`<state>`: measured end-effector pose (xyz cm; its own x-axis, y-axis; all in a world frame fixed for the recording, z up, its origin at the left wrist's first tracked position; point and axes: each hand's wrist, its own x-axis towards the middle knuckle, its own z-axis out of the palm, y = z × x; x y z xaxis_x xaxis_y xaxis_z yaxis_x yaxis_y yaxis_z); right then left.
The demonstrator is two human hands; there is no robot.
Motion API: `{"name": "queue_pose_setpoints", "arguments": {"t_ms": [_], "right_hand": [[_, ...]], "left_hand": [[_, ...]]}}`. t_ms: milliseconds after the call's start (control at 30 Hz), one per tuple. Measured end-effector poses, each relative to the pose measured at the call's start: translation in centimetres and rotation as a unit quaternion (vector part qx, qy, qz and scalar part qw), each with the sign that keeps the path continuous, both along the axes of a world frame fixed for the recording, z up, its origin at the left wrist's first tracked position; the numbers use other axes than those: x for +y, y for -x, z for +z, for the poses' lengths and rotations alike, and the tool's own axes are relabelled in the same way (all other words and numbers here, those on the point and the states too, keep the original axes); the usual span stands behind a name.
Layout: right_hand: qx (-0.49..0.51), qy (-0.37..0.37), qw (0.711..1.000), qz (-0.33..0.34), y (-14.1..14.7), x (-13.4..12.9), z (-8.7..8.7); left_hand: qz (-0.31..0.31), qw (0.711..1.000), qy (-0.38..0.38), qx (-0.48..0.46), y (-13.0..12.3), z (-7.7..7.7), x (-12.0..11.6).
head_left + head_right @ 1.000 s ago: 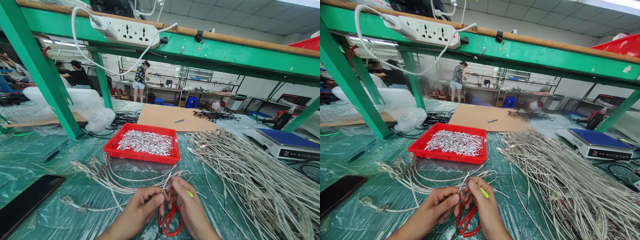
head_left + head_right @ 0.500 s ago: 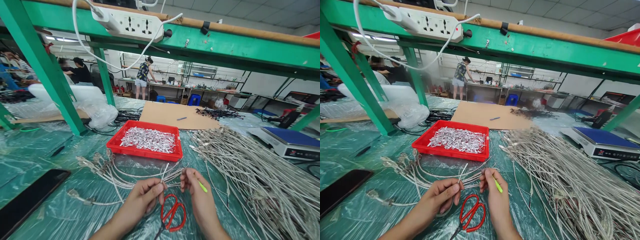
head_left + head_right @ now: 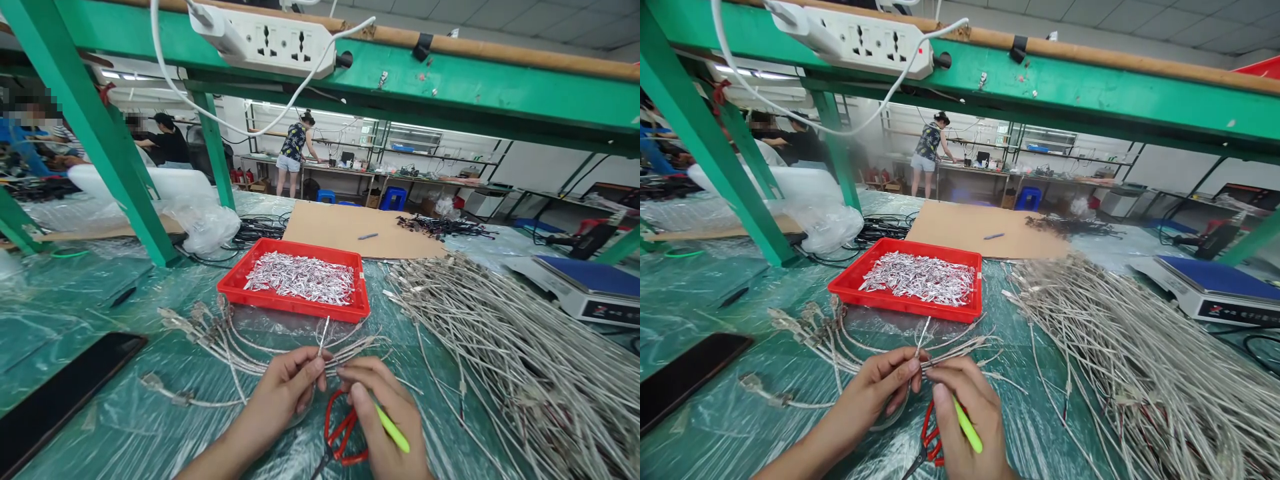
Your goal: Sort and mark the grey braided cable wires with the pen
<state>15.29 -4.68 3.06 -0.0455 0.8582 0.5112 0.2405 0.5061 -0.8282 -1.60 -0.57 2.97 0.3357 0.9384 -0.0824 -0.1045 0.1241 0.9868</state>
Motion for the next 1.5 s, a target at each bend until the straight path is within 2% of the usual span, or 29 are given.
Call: {"name": "queue_pose_setpoints", "arguments": {"t_ms": [300, 767, 933, 1133, 1500], "right_hand": [[-0.038, -0.018, 0.999, 0.005, 0.3, 0.24, 0.09], [-0.065, -0.049, 0.997, 0.011, -0.03, 0.54, -0.47], [-0.075, -0.059, 0.995, 0.011, 0.13, 0.8, -0.75], [-0.083, -0.111, 0.988, 0.07, -0.05, 0.82, -0.56], [-0.091, -0.093, 0.991, 0.027, 0.08, 0.82, -0.79]], "left_hand": [[-0.034, 0.999, 0.005, -0.009, 0.02, 0.12, -0.12], [-0.032, 0.999, -0.001, -0.004, 0.02, -0.17, 0.0], [-0.056, 0.998, -0.004, -0.003, -0.06, -0.16, -0.08], [-0.041, 0.999, 0.001, -0.012, -0.1, -0.35, -0.12], [-0.048, 0.998, 0.001, -0.028, -0.01, -0.52, 0.01]]}}
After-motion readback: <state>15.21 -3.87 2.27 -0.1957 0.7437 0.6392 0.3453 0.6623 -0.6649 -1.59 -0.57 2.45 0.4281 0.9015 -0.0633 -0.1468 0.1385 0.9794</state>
